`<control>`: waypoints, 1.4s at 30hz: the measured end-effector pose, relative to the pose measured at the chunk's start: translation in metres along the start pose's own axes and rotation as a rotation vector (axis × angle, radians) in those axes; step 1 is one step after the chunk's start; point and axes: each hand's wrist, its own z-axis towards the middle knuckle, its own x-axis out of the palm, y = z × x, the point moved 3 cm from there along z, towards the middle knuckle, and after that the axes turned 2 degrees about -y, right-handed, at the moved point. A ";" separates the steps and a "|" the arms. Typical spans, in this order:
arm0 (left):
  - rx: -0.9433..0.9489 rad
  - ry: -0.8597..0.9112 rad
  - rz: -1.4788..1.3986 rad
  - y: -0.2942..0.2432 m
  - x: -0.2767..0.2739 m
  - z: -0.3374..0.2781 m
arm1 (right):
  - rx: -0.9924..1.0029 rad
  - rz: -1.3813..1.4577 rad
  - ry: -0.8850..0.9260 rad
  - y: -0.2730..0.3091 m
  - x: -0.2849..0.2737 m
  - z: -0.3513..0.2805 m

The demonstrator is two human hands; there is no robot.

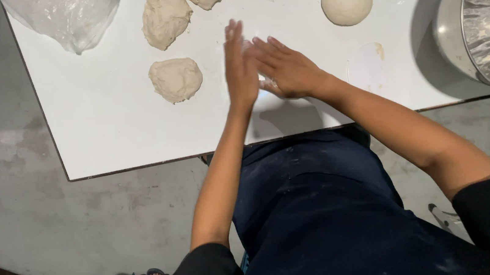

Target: Manually shape dough into balls and flatten them on a work surface.

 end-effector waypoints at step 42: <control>-0.065 -0.059 0.161 0.038 0.034 -0.012 | 0.112 -0.149 0.124 -0.042 0.035 0.006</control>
